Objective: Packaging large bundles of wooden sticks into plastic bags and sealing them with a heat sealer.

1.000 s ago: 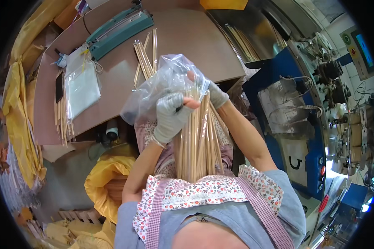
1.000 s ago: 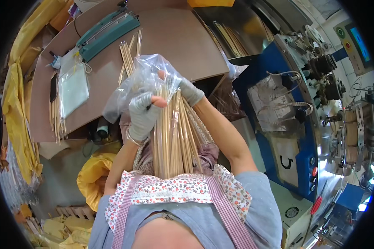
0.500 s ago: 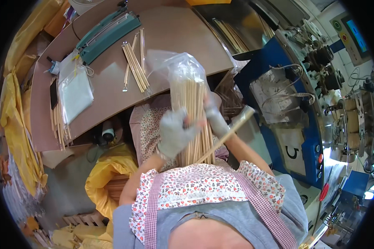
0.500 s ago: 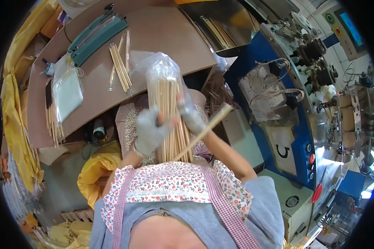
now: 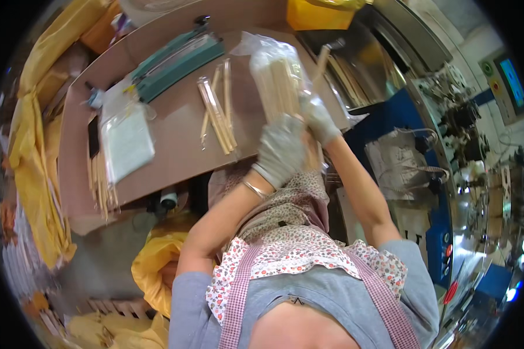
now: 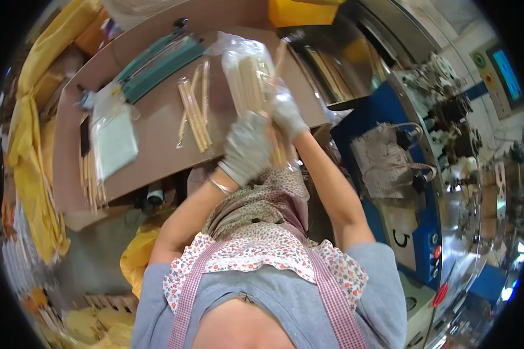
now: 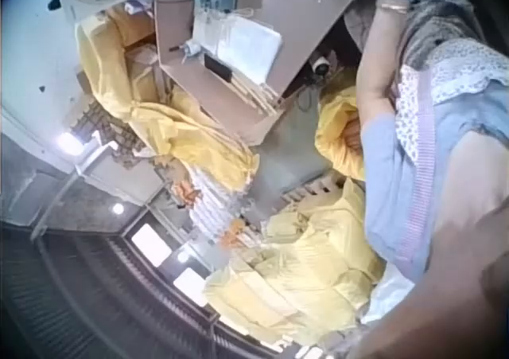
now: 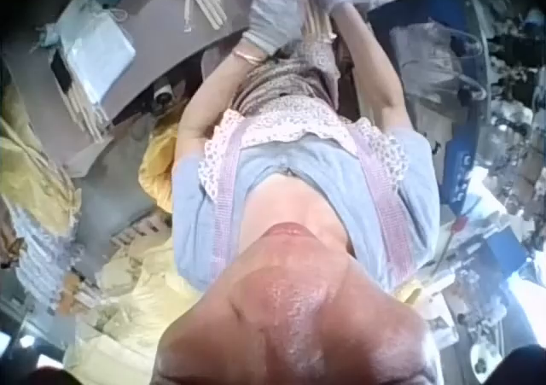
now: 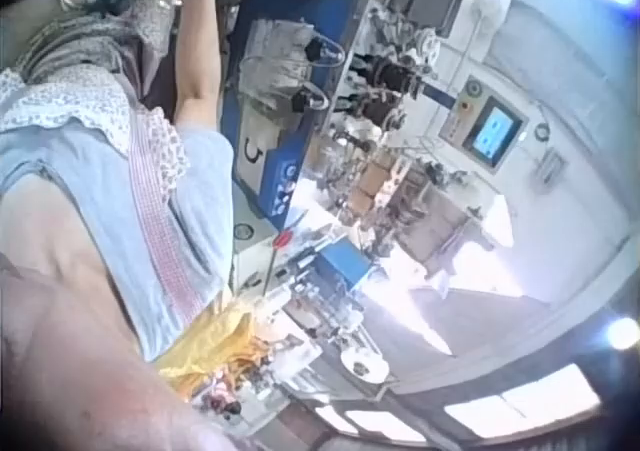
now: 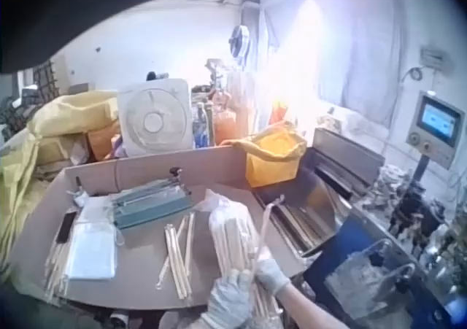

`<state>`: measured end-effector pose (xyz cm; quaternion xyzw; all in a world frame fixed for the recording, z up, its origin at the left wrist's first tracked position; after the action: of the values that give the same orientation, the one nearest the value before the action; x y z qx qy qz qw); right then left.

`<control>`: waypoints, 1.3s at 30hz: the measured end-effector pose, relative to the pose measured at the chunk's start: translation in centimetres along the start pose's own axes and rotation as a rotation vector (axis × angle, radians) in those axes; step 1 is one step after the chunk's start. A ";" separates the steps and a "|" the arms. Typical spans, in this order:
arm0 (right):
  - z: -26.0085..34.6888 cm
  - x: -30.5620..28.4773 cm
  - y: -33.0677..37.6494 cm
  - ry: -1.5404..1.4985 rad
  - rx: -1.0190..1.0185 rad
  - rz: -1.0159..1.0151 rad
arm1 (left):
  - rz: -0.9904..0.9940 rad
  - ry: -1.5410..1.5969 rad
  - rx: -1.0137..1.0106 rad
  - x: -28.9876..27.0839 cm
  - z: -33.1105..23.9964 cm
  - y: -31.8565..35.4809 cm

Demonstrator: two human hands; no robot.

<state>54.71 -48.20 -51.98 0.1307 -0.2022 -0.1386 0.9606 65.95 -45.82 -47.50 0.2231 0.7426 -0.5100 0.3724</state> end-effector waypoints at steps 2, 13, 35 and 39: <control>-1.2 -4.5 -7.0 0.789 -0.139 0.108 | 0.120 -0.221 0.161 3.6 5.5 1.5; 4.5 -30.4 -18.8 1.480 0.354 -0.826 | 0.239 -0.426 -0.829 0.2 19.7 7.0; -1.3 9.5 -0.2 0.315 0.191 0.157 | 0.123 0.242 -0.586 -2.5 6.8 4.1; -0.7 5.9 0.5 0.209 0.236 0.190 | 0.166 0.524 -0.254 -3.1 5.8 2.7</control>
<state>60.26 -49.47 -50.38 0.2362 -0.1276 -0.0080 0.9632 71.65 -49.96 -47.84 0.3584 0.8506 -0.3059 0.2334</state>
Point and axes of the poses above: each hand's wrist, its own y-axis away from the middle knuckle, its own x-axis out of the palm, z = x × y, the point moved 7 cm from there along -y, towards the middle knuckle, and after that the axes turned 15 degrees about x, right-handed, at the moved point
